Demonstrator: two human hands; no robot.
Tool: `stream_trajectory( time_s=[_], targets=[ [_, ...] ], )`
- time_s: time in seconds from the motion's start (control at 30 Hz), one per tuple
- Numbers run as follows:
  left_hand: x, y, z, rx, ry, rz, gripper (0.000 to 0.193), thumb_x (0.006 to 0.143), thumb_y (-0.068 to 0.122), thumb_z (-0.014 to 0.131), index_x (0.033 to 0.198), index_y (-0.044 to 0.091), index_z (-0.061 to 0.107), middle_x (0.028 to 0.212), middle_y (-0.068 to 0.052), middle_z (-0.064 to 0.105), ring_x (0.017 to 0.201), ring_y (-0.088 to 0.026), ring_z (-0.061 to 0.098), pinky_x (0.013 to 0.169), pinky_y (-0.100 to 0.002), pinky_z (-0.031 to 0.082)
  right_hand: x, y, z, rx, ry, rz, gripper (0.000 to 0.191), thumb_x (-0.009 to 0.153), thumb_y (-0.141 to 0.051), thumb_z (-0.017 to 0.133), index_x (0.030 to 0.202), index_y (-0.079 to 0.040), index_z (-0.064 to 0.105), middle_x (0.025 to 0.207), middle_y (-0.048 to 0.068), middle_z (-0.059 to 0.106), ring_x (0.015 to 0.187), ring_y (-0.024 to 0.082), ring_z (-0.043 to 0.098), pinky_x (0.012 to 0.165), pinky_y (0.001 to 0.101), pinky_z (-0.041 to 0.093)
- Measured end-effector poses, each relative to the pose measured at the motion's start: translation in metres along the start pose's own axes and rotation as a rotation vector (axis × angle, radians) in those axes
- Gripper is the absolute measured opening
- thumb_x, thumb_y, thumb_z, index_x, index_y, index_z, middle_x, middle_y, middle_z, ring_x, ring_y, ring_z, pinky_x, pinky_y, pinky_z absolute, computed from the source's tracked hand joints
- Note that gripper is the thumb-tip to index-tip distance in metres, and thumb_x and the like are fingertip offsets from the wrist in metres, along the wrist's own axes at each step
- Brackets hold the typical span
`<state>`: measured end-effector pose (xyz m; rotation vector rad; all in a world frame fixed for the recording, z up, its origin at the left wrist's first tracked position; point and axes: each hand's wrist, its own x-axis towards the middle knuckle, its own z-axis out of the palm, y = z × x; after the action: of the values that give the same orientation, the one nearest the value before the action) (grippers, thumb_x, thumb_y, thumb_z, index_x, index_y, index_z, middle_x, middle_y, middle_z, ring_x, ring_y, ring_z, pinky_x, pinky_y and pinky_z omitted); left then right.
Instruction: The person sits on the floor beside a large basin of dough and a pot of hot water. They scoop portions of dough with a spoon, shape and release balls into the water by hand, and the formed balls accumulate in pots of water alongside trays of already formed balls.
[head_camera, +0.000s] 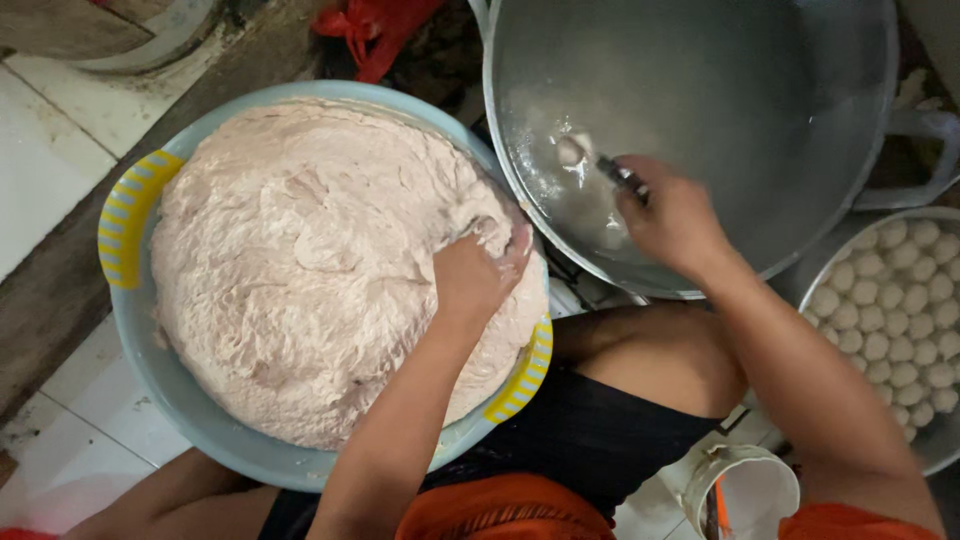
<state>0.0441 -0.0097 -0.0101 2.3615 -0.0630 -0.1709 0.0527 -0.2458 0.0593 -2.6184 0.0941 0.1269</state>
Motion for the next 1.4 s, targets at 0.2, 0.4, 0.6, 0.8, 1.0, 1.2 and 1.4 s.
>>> stream_trajectory(
  time_s=[0.2,0.4,0.6,0.8,1.0,1.2,1.4],
  targets=[
    [-0.003,-0.017,0.021,-0.003,0.174,0.182,0.023,0.091,0.026,0.076,0.084,0.006,0.069,0.071,-0.014,0.071,0.061,-0.038,0.067,0.057,-0.048,0.053,-0.025,-0.029,-0.013,0.289,-0.281,0.296,0.037,0.096,-0.015,0.06,0.132,-0.01,0.064,0.091,0.015,0.076,0.072,0.023,0.071,0.068,0.0386,0.056],
    [-0.004,-0.024,0.026,-0.257,0.101,0.124,0.029,0.076,0.026,0.078,0.088,0.004,0.065,0.073,-0.017,0.07,0.068,-0.039,0.069,0.061,-0.047,0.056,-0.054,-0.065,-0.004,0.294,-0.362,0.008,0.042,0.096,-0.017,0.063,0.138,-0.009,0.062,0.094,0.012,0.074,0.071,0.015,0.069,0.069,0.0319,0.056],
    [-0.001,-0.011,0.009,-0.192,-0.002,0.013,0.023,0.072,0.024,0.073,0.087,0.007,0.072,0.082,-0.019,0.073,0.078,-0.042,0.07,0.07,-0.049,0.056,-0.05,-0.064,-0.002,0.632,-0.598,0.3,0.045,0.097,-0.019,0.058,0.141,-0.009,0.059,0.085,0.002,0.071,0.062,0.012,0.056,0.057,0.0287,0.049],
    [-0.01,-0.003,-0.006,0.122,-0.193,-0.118,0.054,0.083,0.061,0.069,0.082,0.007,0.074,0.079,-0.02,0.073,0.075,-0.04,0.071,0.067,-0.05,0.056,-0.026,-0.033,0.003,0.501,-0.383,0.347,0.049,0.095,-0.018,0.061,0.144,-0.01,0.059,0.082,0.007,0.067,0.067,0.013,0.058,0.061,0.0309,0.049],
    [-0.015,-0.013,0.009,0.008,0.1,0.135,0.034,0.089,0.044,0.075,0.083,0.01,0.073,0.073,-0.016,0.072,0.07,-0.038,0.069,0.063,-0.046,0.055,0.004,-0.004,0.004,0.135,-0.152,0.124,0.047,0.092,-0.018,0.066,0.138,-0.011,0.062,0.097,0.016,0.072,0.079,0.022,0.068,0.076,0.0373,0.054],
    [-0.016,-0.019,0.014,-0.165,0.272,0.24,0.014,0.085,0.021,0.075,0.088,0.009,0.069,0.078,-0.013,0.071,0.069,-0.036,0.068,0.06,-0.045,0.054,-0.017,-0.02,-0.008,0.213,-0.227,0.185,0.041,0.097,-0.02,0.065,0.136,-0.008,0.064,0.091,0.012,0.072,0.077,0.021,0.066,0.073,0.0373,0.054],
    [-0.014,-0.024,0.015,-0.326,0.079,0.084,0.026,0.076,0.021,0.078,0.09,0.003,0.064,0.073,-0.016,0.068,0.07,-0.039,0.068,0.061,-0.046,0.054,-0.055,-0.057,0.005,0.396,-0.448,0.05,0.045,0.095,-0.019,0.064,0.139,-0.008,0.059,0.083,0.008,0.071,0.072,0.016,0.061,0.066,0.0321,0.054]
  ],
)
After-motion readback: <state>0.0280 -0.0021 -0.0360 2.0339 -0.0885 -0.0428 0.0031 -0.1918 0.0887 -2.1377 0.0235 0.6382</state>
